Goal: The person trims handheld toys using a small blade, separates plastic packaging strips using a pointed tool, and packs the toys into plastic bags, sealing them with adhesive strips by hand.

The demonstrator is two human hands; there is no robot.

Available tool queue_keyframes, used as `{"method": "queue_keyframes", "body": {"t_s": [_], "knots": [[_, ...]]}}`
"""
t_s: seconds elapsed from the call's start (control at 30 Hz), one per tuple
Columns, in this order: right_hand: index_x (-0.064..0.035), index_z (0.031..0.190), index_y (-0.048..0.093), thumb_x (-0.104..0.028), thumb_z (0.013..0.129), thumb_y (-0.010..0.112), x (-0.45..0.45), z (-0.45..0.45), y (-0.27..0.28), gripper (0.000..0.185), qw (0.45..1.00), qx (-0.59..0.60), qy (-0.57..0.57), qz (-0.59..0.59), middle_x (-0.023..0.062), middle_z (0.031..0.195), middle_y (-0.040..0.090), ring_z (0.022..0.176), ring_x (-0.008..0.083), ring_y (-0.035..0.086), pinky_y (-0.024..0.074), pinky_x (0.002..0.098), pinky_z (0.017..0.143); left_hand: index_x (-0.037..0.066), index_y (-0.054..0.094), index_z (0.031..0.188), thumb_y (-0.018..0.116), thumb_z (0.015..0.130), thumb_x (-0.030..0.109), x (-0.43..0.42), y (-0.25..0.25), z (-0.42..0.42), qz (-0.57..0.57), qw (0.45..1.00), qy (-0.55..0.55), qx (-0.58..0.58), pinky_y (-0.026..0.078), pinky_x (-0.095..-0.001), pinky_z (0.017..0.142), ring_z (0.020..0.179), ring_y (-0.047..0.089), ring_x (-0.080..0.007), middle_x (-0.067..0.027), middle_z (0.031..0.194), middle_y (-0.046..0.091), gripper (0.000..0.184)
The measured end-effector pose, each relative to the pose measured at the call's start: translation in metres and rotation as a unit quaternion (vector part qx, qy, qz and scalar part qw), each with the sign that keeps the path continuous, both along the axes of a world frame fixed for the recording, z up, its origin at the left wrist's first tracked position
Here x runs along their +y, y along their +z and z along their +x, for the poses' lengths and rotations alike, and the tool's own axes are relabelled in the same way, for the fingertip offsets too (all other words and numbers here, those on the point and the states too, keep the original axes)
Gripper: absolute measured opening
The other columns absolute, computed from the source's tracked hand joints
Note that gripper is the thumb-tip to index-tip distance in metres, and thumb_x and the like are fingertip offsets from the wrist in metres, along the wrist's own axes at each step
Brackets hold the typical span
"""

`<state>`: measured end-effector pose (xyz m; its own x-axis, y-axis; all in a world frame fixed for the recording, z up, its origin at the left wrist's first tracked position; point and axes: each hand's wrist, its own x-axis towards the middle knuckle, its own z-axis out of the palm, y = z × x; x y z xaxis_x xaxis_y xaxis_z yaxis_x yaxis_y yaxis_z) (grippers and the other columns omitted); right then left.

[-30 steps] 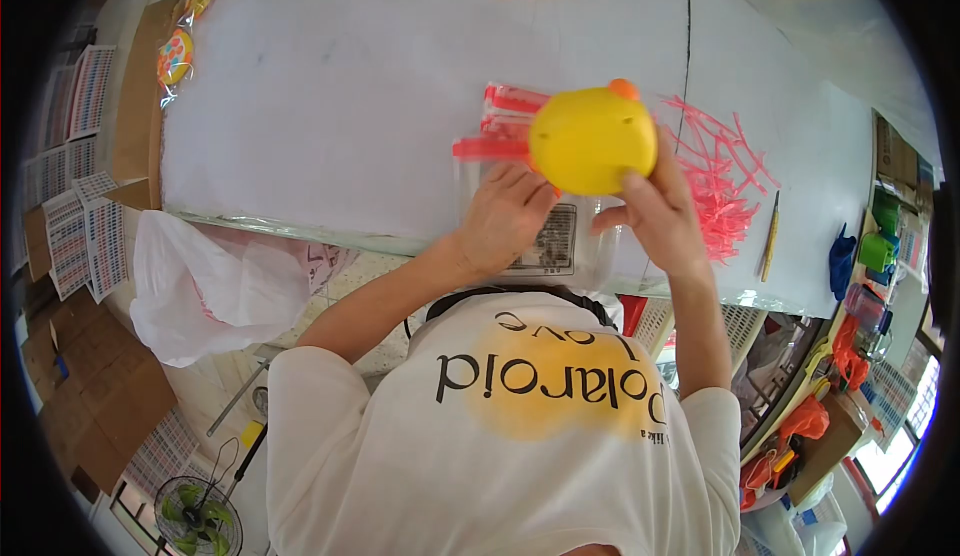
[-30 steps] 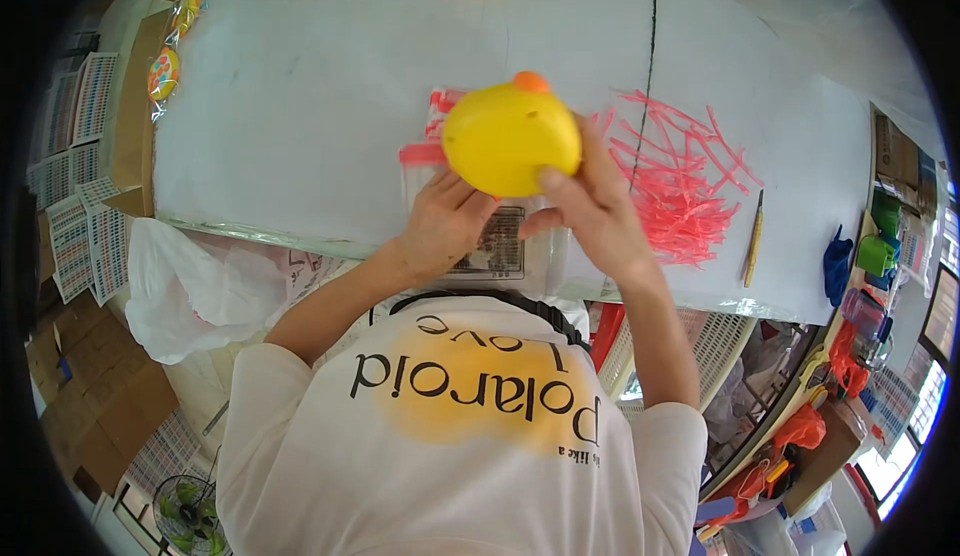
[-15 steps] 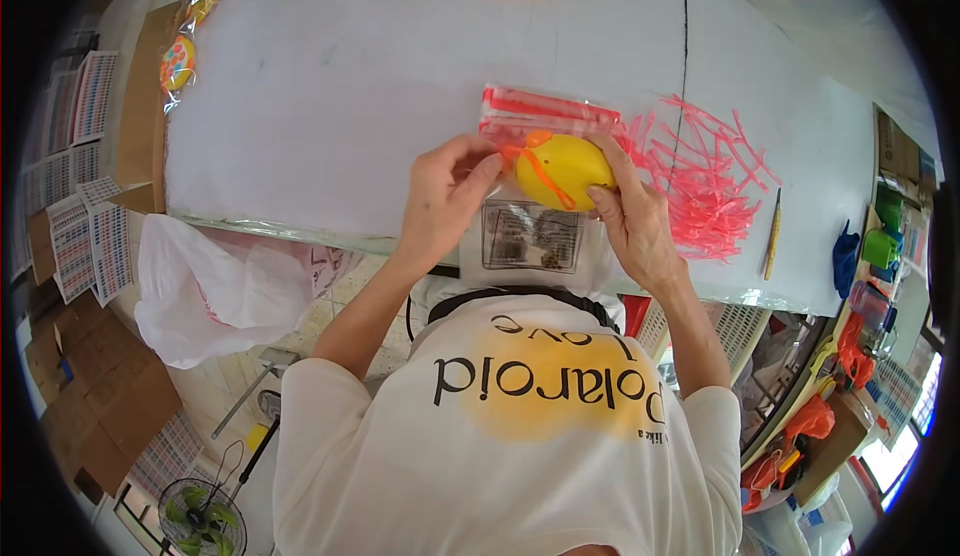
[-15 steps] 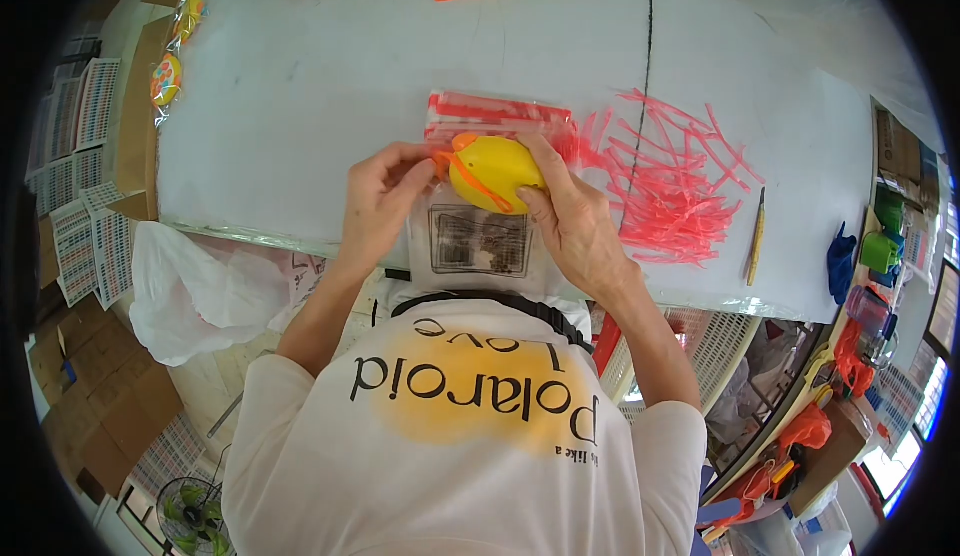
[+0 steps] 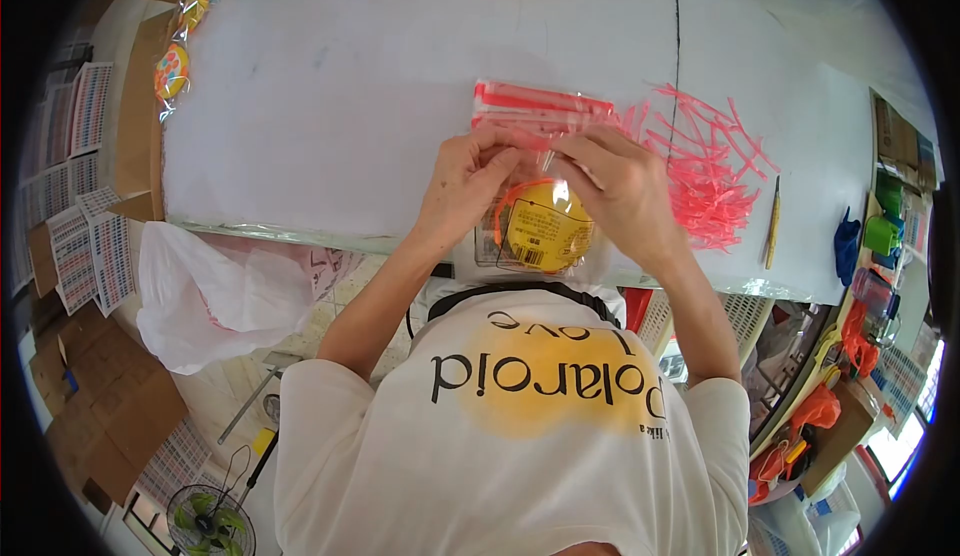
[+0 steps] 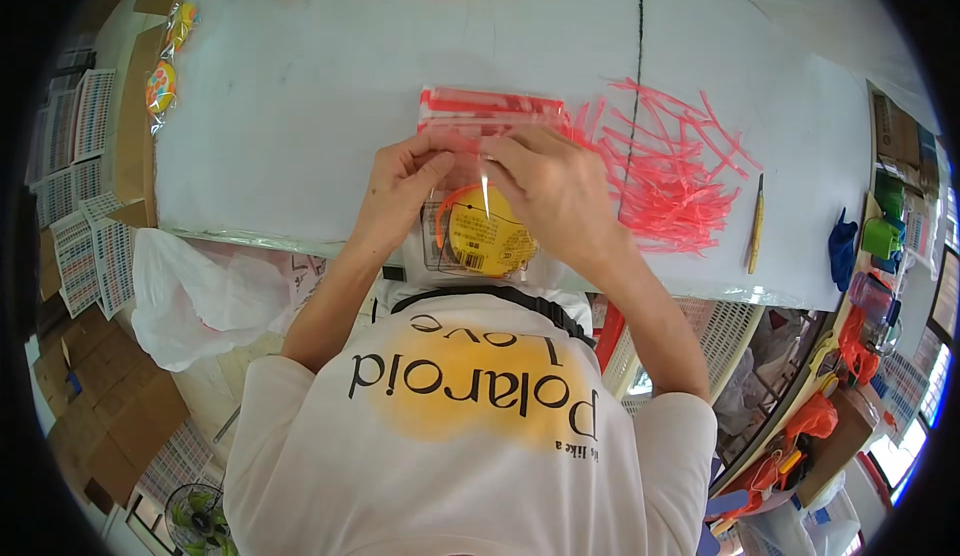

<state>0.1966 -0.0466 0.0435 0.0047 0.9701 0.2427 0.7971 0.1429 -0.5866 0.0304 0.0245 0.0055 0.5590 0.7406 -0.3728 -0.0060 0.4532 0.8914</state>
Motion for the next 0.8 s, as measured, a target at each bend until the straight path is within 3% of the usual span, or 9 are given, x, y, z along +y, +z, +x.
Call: {"method": "queue_keyframes", "body": {"t_s": [0.17,0.37,0.43,0.47,0.53,0.6,0.67,0.8], "knots": [[-0.005,0.093,0.066,-0.005,0.079,0.067,0.015,-0.021,-0.018,0.015,0.999,0.002,-0.021,0.048,0.0087,0.083,0.065,0.069,0.0266,0.064,0.0514,0.0331,0.056,-0.006,0.063,0.097,0.048,0.088,-0.002,0.001,-0.002,0.001,0.081,0.995,-0.054,0.026,0.05,-0.0243,0.066,0.076,0.065,-0.0138,-0.0101,0.087,0.069,0.017],[-0.0043,0.088,0.064,-0.005,0.077,0.068,0.022,-0.02,-0.009,0.012,0.995,-0.096,0.003,-0.041,0.0088,0.079,0.064,0.066,0.0271,0.064,0.0509,0.0333,0.056,-0.005,0.062,0.096,0.05,0.089,0.0,-0.01,0.002,-0.002,0.248,0.959,-0.045,0.129,0.049,-0.0263,0.063,0.069,0.066,-0.0175,-0.0121,0.082,0.068,0.015],[-0.0024,0.087,0.063,-0.005,0.078,0.067,0.022,-0.011,-0.01,0.011,0.999,0.023,-0.023,-0.015,0.0091,0.076,0.064,0.063,0.022,0.064,0.0502,0.0308,0.056,-0.004,0.061,0.097,0.051,0.09,0.001,-0.013,-0.002,0.0,0.258,0.961,-0.019,0.094,0.049,-0.0267,0.061,0.065,0.064,-0.0178,-0.0116,0.081,0.068,0.013],[-0.0024,0.087,0.063,-0.005,0.078,0.067,0.02,-0.002,-0.011,0.011,0.999,0.02,-0.021,-0.015,0.0091,0.076,0.064,0.063,0.022,0.064,0.0502,0.0308,0.056,-0.004,0.059,0.097,0.051,0.09,0.002,-0.014,-0.006,0.002,0.268,0.962,0.008,0.058,0.048,-0.0272,0.059,0.061,0.062,-0.018,-0.0112,0.08,0.067,0.012],[-0.0001,0.087,0.062,-0.004,0.08,0.064,0.009,0.026,-0.015,0.008,0.989,0.073,-0.12,-0.036,0.0086,0.072,0.063,0.06,0.0137,0.059,0.0482,0.0282,0.057,-0.003,0.058,0.097,0.051,0.091,0.002,-0.013,-0.012,-0.001,0.231,0.971,0.01,0.06,0.048,-0.0263,0.06,0.063,0.062,-0.0167,-0.0109,0.081,0.067,0.011],[0.0017,0.087,0.062,-0.004,0.082,0.061,-0.008,0.063,-0.016,0.007,0.972,0.05,-0.203,-0.108,0.0071,0.07,0.061,0.061,0.0092,0.054,0.0456,0.0258,0.058,-0.002,0.056,0.097,0.051,0.091,0.003,-0.008,-0.018,-0.006,0.196,0.979,0.01,0.063,0.048,-0.0253,0.061,0.065,0.063,-0.0154,-0.0107,0.081,0.067,0.009],[0.0019,0.087,0.062,-0.004,0.083,0.059,-0.03,0.108,-0.028,0.008,0.961,0.037,-0.257,-0.097,0.0057,0.068,0.059,0.063,0.0086,0.051,0.0439,0.0248,0.059,-0.001,0.054,0.094,0.051,0.091,0.003,-0.004,-0.023,-0.013,0.188,0.975,-0.015,0.116,0.049,-0.0234,0.067,0.075,0.064,-0.0122,-0.0083,0.084,0.068,0.005],[0.0026,0.086,0.062,-0.005,0.082,0.06,-0.061,0.168,-0.053,0.009,0.931,0.012,-0.342,-0.124,0.0085,0.066,0.06,0.06,0.0143,0.056,0.0464,0.0302,0.061,0.001,0.054,0.093,0.051,0.091,0.003,0.0,-0.028,-0.019,0.093,0.994,-0.028,0.057,0.05,-0.0236,0.073,0.086,0.065,-0.0115,-0.0083,0.089,0.069,0.004]]}}
